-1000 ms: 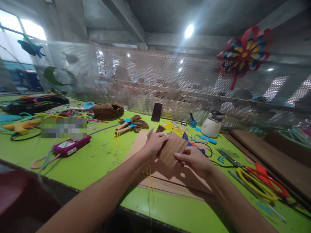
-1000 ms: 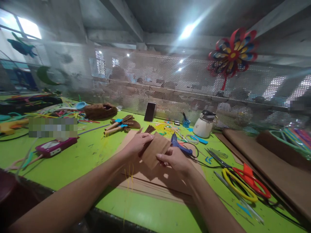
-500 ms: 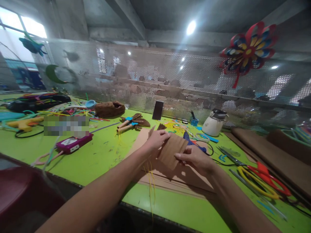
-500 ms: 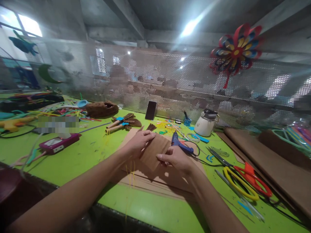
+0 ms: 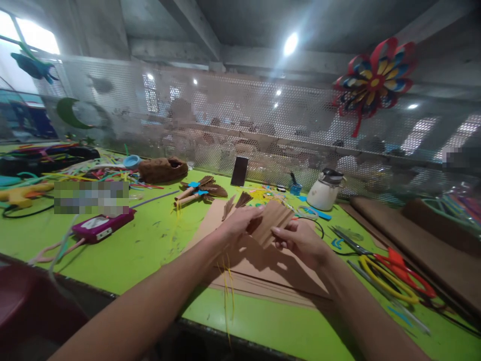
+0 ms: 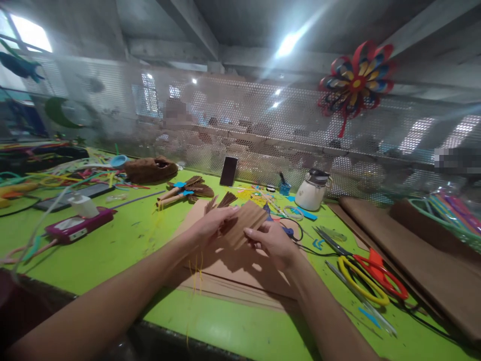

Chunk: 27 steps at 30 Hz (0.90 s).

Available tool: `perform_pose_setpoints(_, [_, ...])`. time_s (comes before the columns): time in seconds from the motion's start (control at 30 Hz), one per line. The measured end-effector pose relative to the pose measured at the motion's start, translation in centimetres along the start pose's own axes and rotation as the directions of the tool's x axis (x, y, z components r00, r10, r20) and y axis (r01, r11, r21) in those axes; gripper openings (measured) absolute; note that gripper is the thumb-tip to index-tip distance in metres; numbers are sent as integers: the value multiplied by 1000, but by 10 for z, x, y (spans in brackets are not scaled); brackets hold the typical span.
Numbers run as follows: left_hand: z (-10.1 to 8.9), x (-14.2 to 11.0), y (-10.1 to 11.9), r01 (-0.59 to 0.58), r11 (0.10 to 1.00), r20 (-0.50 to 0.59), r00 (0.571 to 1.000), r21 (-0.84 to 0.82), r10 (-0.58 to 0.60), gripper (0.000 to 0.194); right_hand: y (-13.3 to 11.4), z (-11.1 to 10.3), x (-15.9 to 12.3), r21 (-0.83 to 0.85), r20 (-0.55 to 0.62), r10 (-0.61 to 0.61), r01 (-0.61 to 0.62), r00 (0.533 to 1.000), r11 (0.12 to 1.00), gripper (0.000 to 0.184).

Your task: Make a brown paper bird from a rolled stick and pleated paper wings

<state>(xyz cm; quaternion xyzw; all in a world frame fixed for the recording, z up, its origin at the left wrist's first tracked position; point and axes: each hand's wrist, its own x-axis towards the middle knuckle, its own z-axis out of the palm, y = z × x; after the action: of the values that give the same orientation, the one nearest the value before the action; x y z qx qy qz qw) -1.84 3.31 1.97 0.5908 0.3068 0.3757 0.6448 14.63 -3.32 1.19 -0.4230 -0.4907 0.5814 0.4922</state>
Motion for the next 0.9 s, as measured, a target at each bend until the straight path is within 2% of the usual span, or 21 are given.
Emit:
perform_pose_setpoints(0.13, [2, -2, -4, 53, 997, 178, 983, -48, -44, 39, 1, -6, 4, 42, -40, -45, 46, 998, 998, 25])
perform_pose_setpoints(0.2, [2, -3, -6, 85, 995, 209, 975, -56, -72, 37, 2, -8, 4, 45, -43, -54, 56, 998, 997, 26])
perform_pose_setpoints(0.27, [2, -3, -8, 94, 991, 196, 978, -91, -74, 34, 3, -8, 5, 40, -44, -48, 50, 998, 998, 27])
perform_pose_setpoints(0.43, [4, -3, -8, 22, 981, 158, 987, -191, 9, 28, 3, -4, 4, 22, -38, -31, 32, 999, 999, 27])
perform_pose_setpoints(0.63, [1, -4, -5, 23, 989, 101, 995, -148, -8, 27, 5, -5, 6, 13, -36, -5, 6, 999, 1000, 28])
perform_pose_setpoints(0.9, [-1, -2, -10, -47, 985, 83, 995, -165, 62, 26, 8, -4, 7, 22, -8, -24, 24, 1000, 999, 21])
